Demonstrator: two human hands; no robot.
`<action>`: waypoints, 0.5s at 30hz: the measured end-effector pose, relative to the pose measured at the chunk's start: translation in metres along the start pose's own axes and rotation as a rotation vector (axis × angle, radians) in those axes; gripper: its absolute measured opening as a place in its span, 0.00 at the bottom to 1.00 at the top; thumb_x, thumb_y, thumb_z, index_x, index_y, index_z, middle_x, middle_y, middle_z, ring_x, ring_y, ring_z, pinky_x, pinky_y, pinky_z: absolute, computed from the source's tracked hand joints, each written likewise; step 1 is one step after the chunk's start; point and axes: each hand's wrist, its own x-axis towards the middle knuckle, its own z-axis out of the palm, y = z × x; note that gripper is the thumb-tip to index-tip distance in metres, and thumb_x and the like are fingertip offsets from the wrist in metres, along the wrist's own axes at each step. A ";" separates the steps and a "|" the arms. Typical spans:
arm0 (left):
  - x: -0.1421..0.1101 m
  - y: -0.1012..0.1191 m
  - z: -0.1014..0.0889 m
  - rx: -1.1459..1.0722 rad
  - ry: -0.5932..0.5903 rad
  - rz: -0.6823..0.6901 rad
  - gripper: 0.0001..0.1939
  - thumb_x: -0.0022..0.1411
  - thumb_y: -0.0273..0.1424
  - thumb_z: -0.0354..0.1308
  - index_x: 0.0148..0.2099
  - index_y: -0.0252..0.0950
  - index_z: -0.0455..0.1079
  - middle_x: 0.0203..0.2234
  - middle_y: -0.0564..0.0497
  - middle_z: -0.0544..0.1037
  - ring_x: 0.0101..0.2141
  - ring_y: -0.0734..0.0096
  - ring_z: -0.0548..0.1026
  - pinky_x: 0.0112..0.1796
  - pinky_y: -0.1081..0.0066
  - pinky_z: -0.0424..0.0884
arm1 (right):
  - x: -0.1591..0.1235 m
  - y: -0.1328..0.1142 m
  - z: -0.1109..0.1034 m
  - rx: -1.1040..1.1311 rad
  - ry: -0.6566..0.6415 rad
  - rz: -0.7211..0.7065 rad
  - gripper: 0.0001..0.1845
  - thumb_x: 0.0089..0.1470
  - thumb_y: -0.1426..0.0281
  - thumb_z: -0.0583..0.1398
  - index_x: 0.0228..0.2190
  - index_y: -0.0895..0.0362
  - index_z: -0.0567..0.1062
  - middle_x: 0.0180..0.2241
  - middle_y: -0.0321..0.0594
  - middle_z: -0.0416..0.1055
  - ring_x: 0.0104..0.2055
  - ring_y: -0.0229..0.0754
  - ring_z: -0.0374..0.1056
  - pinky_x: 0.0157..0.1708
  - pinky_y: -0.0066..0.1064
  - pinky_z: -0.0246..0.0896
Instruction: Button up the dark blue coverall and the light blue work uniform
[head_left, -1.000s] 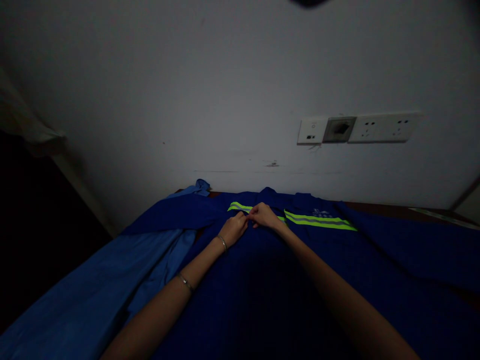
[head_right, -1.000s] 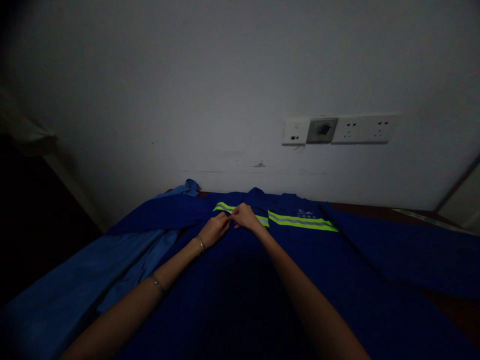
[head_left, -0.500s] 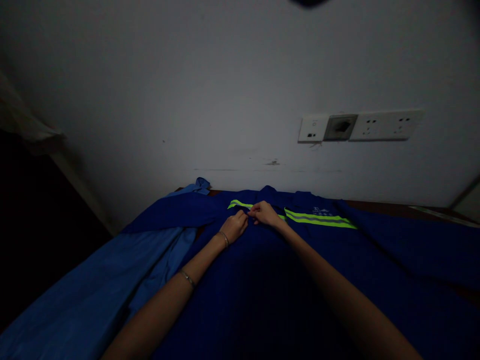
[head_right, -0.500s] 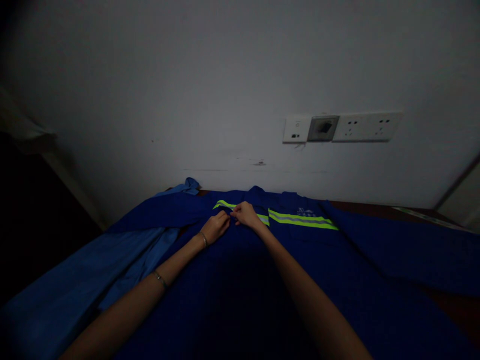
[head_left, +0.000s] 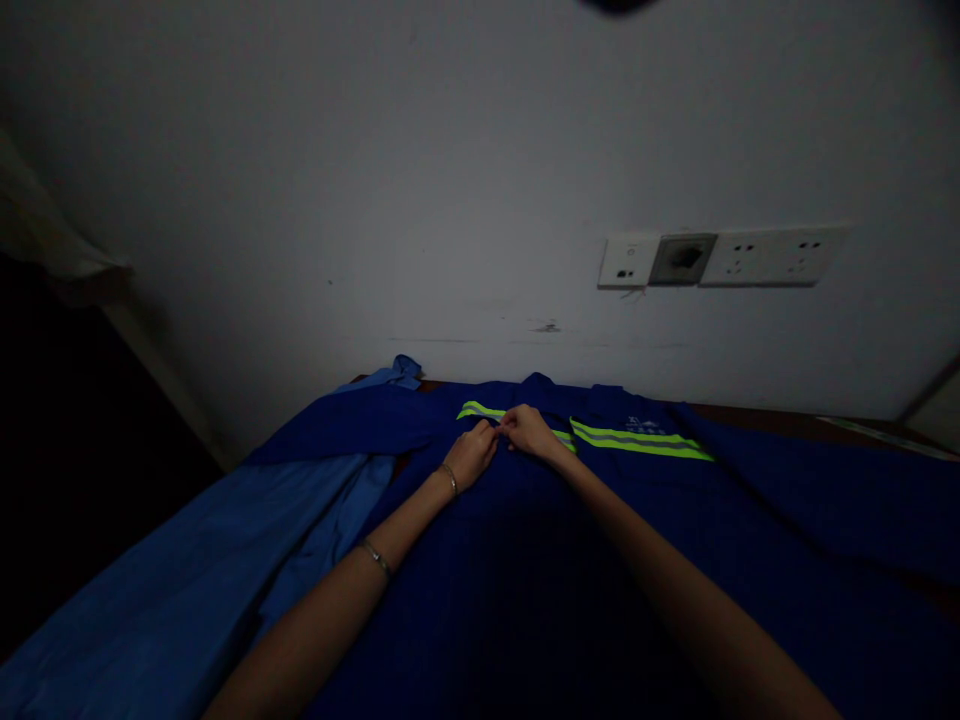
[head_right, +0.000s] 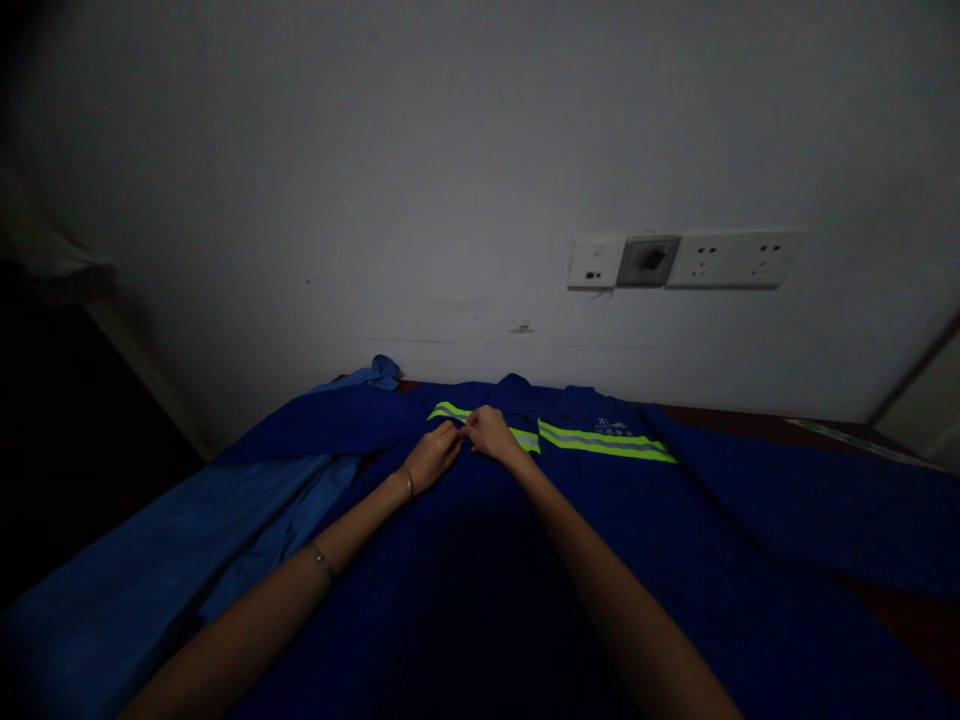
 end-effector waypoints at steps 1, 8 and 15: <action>0.000 -0.001 0.000 0.028 0.003 0.021 0.08 0.60 0.25 0.46 0.32 0.34 0.66 0.30 0.48 0.67 0.29 0.73 0.68 0.32 0.75 0.64 | 0.000 0.000 0.000 -0.003 0.003 0.001 0.06 0.48 0.72 0.59 0.23 0.62 0.73 0.20 0.38 0.71 0.19 0.33 0.67 0.19 0.19 0.54; -0.001 -0.006 0.002 0.161 0.026 0.111 0.08 0.61 0.24 0.45 0.33 0.32 0.65 0.30 0.47 0.68 0.30 0.72 0.70 0.33 0.73 0.67 | 0.005 0.012 -0.002 -0.115 0.080 -0.063 0.08 0.48 0.71 0.57 0.26 0.63 0.75 0.23 0.41 0.73 0.26 0.36 0.67 0.24 0.22 0.54; -0.004 0.000 -0.005 0.082 0.153 0.217 0.08 0.60 0.27 0.47 0.37 0.32 0.67 0.31 0.48 0.71 0.31 0.75 0.71 0.32 0.76 0.69 | 0.012 0.030 -0.015 -0.001 0.137 -0.074 0.15 0.52 0.64 0.53 0.30 0.62 0.76 0.26 0.41 0.74 0.27 0.37 0.68 0.26 0.23 0.55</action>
